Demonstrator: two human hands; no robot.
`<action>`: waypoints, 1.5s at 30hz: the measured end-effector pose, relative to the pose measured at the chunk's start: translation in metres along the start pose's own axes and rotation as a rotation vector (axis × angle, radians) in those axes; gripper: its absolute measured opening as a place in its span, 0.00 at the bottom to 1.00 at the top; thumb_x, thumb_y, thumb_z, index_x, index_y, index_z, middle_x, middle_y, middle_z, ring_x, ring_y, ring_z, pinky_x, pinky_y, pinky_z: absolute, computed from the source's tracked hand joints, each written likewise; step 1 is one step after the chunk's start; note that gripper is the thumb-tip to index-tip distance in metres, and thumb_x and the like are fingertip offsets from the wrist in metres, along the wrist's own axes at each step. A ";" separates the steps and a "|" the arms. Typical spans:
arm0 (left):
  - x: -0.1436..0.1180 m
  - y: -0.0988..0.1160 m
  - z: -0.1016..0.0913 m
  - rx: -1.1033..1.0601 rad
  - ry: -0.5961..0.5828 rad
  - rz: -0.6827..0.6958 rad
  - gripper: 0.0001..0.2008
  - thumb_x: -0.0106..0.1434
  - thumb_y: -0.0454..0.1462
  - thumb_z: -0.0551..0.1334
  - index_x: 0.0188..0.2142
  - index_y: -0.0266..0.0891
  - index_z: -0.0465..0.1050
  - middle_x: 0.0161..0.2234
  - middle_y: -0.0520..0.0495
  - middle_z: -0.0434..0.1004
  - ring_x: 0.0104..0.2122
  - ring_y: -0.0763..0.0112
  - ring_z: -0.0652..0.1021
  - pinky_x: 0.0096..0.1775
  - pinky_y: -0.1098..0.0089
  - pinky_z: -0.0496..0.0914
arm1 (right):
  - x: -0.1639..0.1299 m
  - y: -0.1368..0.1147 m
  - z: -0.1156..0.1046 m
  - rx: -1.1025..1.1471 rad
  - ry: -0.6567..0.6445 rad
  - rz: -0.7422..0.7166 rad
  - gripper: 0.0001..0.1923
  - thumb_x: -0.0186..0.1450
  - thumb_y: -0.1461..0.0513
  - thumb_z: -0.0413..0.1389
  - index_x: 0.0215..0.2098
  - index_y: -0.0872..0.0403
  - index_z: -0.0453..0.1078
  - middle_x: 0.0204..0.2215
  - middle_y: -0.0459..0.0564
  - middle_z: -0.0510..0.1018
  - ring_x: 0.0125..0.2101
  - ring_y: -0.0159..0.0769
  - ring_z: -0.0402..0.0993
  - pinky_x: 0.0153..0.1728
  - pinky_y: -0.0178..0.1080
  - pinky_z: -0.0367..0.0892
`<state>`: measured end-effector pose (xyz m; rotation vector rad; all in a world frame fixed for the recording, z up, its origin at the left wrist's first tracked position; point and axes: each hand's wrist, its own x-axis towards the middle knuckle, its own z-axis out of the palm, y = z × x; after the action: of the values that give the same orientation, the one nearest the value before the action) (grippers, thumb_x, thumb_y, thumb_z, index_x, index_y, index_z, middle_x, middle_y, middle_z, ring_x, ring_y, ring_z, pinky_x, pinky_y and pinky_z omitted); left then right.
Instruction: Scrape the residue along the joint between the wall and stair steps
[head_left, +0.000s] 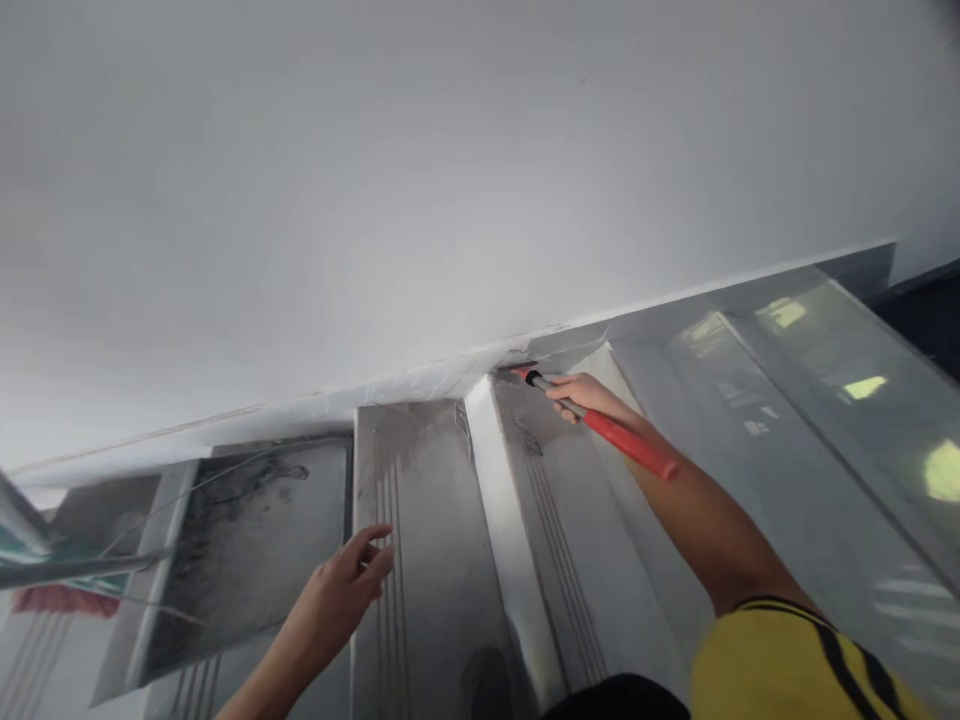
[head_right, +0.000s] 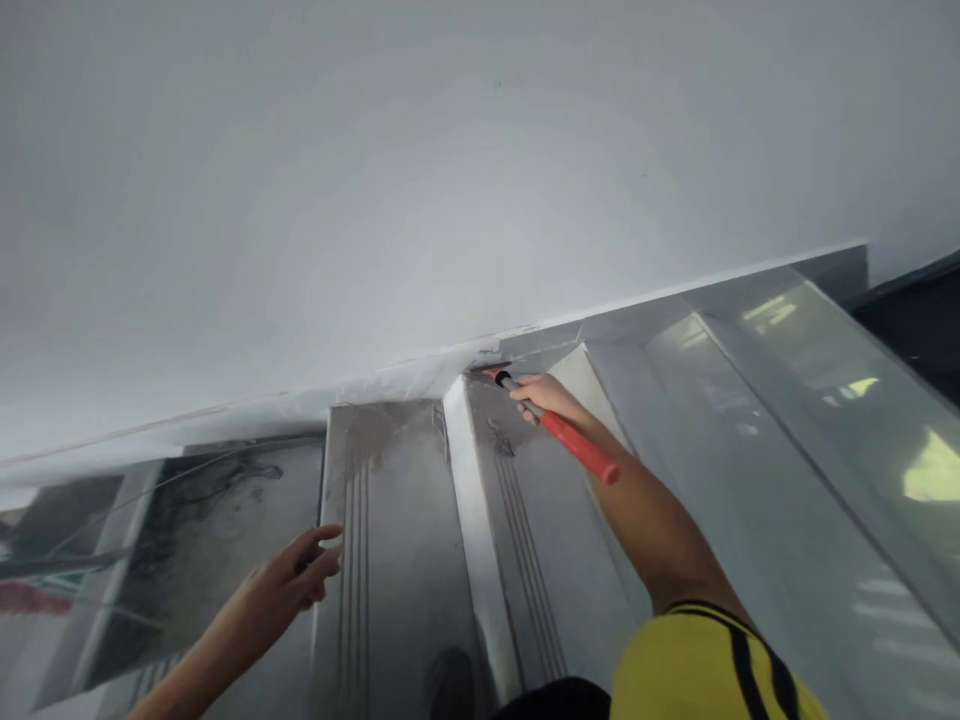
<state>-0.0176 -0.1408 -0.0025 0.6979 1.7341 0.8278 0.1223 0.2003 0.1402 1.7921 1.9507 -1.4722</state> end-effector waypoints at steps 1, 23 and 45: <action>0.001 -0.001 0.000 0.006 0.003 0.004 0.29 0.55 0.53 0.46 0.48 0.36 0.64 0.28 0.47 0.73 0.25 0.67 0.74 0.33 0.68 0.67 | 0.000 0.003 0.003 0.007 0.019 -0.008 0.11 0.61 0.65 0.57 0.42 0.59 0.67 0.13 0.41 0.67 0.10 0.26 0.62 0.12 0.27 0.56; -0.009 0.014 0.000 0.007 -0.009 0.004 0.32 0.52 0.53 0.46 0.48 0.35 0.64 0.30 0.46 0.74 0.26 0.66 0.74 0.32 0.68 0.66 | 0.001 0.028 0.009 0.050 0.147 -0.061 0.09 0.58 0.67 0.57 0.39 0.57 0.67 0.10 0.39 0.65 0.09 0.27 0.61 0.11 0.28 0.56; -0.010 0.014 0.002 0.031 -0.011 0.001 0.31 0.53 0.53 0.46 0.48 0.35 0.65 0.28 0.47 0.74 0.26 0.67 0.74 0.32 0.69 0.67 | -0.002 0.031 0.003 0.082 0.131 -0.076 0.09 0.59 0.67 0.56 0.39 0.58 0.67 0.11 0.40 0.66 0.08 0.28 0.60 0.09 0.29 0.55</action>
<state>-0.0124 -0.1398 0.0143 0.7231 1.7394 0.7983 0.1463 0.1919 0.1227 1.9149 2.0697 -1.5139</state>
